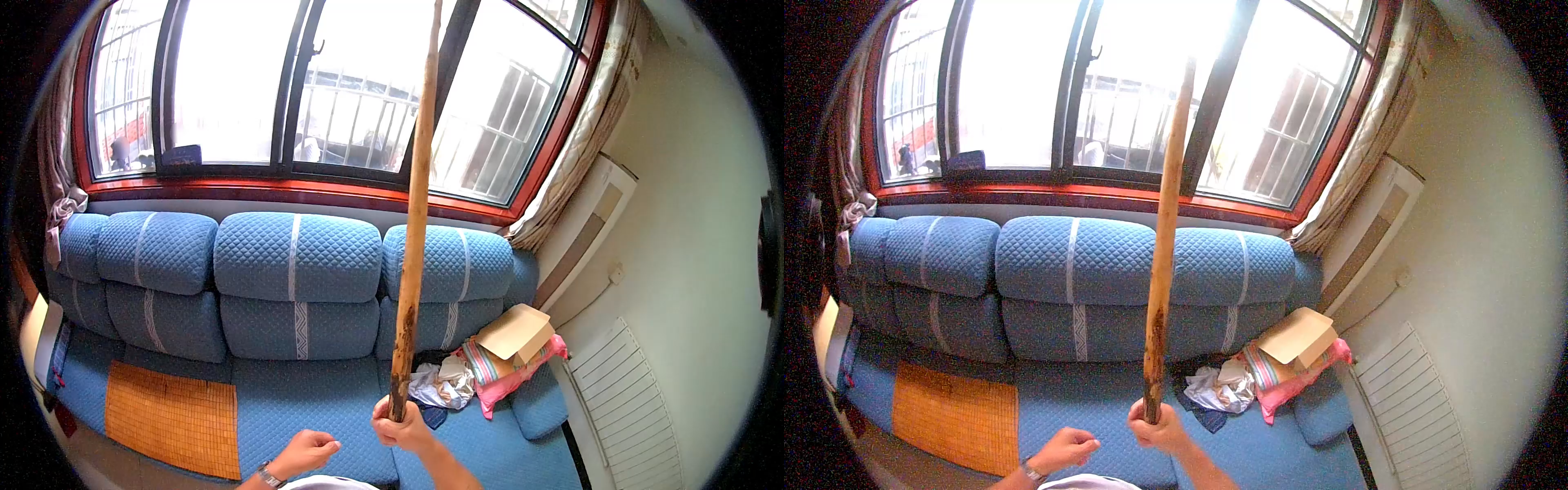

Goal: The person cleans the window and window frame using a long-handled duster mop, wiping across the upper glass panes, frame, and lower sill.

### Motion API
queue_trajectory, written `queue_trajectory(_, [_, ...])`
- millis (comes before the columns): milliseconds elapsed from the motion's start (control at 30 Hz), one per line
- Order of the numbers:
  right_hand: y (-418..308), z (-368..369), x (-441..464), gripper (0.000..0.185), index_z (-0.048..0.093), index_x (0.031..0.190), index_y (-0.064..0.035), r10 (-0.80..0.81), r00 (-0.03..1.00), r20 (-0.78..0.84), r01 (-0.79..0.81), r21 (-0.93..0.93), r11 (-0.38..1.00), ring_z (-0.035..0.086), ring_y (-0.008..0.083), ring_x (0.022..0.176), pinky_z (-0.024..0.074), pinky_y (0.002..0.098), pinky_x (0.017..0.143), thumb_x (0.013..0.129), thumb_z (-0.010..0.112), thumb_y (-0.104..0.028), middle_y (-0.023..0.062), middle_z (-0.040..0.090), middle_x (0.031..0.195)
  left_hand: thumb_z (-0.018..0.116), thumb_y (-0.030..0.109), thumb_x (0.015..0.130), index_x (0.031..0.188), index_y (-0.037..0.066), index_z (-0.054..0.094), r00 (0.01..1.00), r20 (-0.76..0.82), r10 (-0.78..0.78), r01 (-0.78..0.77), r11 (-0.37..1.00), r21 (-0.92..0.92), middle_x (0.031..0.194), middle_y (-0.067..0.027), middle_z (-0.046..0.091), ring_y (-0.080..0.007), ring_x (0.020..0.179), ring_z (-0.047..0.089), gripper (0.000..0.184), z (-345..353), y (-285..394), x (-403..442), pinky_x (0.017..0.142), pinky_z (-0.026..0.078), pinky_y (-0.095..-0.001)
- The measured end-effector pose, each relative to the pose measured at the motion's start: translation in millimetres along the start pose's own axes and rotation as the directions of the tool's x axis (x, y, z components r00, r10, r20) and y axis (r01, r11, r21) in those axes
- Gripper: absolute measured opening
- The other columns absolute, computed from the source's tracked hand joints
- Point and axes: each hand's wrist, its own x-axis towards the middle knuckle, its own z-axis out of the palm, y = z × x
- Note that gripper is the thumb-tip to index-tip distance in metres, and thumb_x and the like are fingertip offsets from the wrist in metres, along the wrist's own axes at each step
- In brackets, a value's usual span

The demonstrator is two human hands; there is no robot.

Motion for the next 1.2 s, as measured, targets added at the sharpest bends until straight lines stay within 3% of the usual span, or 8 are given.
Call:
queue_trajectory(133, [5, 11, 1, 0.013, 0.049, 0.088, -0.003, -0.006, 0.999, 0.034, 0.006, -0.001, 1.0, 0.039, 0.0069, 0.042, 0.029, 0.0227, 0.036, 0.082, 0.059, 0.003, 0.0008, 0.045, 0.057, 0.06, 0.027, 0.087, 0.068, 0.003, 0.059, 1.0, -0.007, 0.01, -0.01, 1.0, -0.002, 0.058, 0.0019, 0.05, -0.0062, 0.052, 0.047, 0.031, 6, -6, 4, 0.046, 0.038, -0.0237])
queue_trajectory(300, [16, 23, 9, 0.012, 0.049, 0.088, -0.0021, -0.025, 1.0, -0.013, 0.022, -0.153, 0.988, 0.041, 0.0078, 0.042, 0.0307, 0.0232, 0.036, 0.082, 0.058, 0.004, 0.0005, 0.046, 0.055, 0.058, 0.028, 0.089, 0.07, 0.003, 0.058, 0.998, -0.039, 0.053, -0.055, 0.997, -0.054, 0.058, 0.0027, 0.049, -0.0058, 0.051, 0.044, 0.031, 1, -18, -4, 0.045, 0.037, -0.0236])
queue_trajectory(433, [29, 42, 13, 0.011, 0.05, 0.085, -0.0014, -0.04, 0.998, -0.049, 0.035, -0.103, 0.994, 0.044, 0.0081, 0.043, 0.0331, 0.023, 0.037, 0.081, 0.06, 0.002, 0.0013, 0.049, 0.056, 0.058, 0.027, 0.089, 0.068, 0.004, 0.057, 0.993, -0.099, 0.058, -0.066, 0.994, -0.084, 0.057, 0.0029, 0.049, -0.0059, 0.051, 0.044, 0.031, -9, -31, -13, 0.045, 0.037, -0.0244])
queue_trajectory(500, [36, 45, 17, 0.011, 0.052, 0.083, -0.0013, -0.141, 0.983, -0.121, 0.097, -0.314, 0.945, 0.048, 0.0081, 0.045, 0.0358, 0.0226, 0.039, 0.079, 0.062, -0.001, 0.0016, 0.051, 0.057, 0.058, 0.027, 0.089, 0.068, 0.005, 0.056, 0.994, -0.109, 0.016, -0.03, 0.992, -0.122, 0.057, 0.0027, 0.049, -0.0064, 0.051, 0.045, 0.031, -14, -34, -16, 0.046, 0.037, -0.0249])
queue_trajectory(833, [57, 50, 33, 0.011, 0.052, 0.08, -0.0017, -0.264, 0.954, -0.142, 0.175, -0.45, 0.876, 0.048, 0.007, 0.046, 0.0378, 0.022, 0.04, 0.078, 0.063, -0.003, 0.0006, 0.052, 0.058, 0.057, 0.03, 0.09, 0.065, 0.006, 0.054, 0.995, -0.093, 0.017, -0.02, 0.999, -0.031, 0.056, 0.0047, 0.046, -0.0049, 0.051, 0.042, 0.035, -25, -29, -14, 0.045, 0.035, -0.0244])
queue_trajectory(933, [51, 58, 41, 0.011, 0.051, 0.081, -0.0015, -0.249, 0.965, -0.088, 0.19, -0.422, 0.886, 0.047, 0.0077, 0.045, 0.036, 0.0228, 0.039, 0.079, 0.062, 0.0, 0.0011, 0.051, 0.058, 0.057, 0.031, 0.09, 0.065, 0.006, 0.054, 0.992, -0.096, 0.078, -0.08, 0.997, -0.017, 0.056, 0.0048, 0.046, -0.0051, 0.05, 0.042, 0.036, -32, -29, -19, 0.044, 0.034, -0.0245])
queue_trajectory(1000, [44, 67, 37, 0.012, 0.05, 0.083, -0.0014, -0.027, 0.999, 0.028, 0.033, -0.219, 0.975, 0.046, 0.0087, 0.045, 0.0335, 0.0236, 0.037, 0.08, 0.061, 0.002, 0.0023, 0.05, 0.058, 0.057, 0.031, 0.09, 0.064, 0.006, 0.053, 0.988, -0.135, 0.077, -0.09, 0.991, -0.094, 0.055, 0.005, 0.045, -0.0052, 0.049, 0.041, 0.037, -35, -35, -24, 0.044, 0.034, -0.0246])
queue_trajectory(1200, [51, 85, 32, 0.013, 0.049, 0.083, -0.0019, 0.062, 0.972, 0.228, -0.073, 0.04, 0.997, 0.046, 0.0092, 0.044, 0.0323, 0.024, 0.037, 0.08, 0.06, 0.004, 0.0025, 0.049, 0.058, 0.057, 0.032, 0.09, 0.063, 0.006, 0.051, 0.983, -0.177, 0.055, -0.066, 0.996, -0.058, 0.054, 0.0045, 0.044, -0.0054, 0.05, 0.041, 0.038, -55, -37, -48, 0.044, 0.035, -0.025])
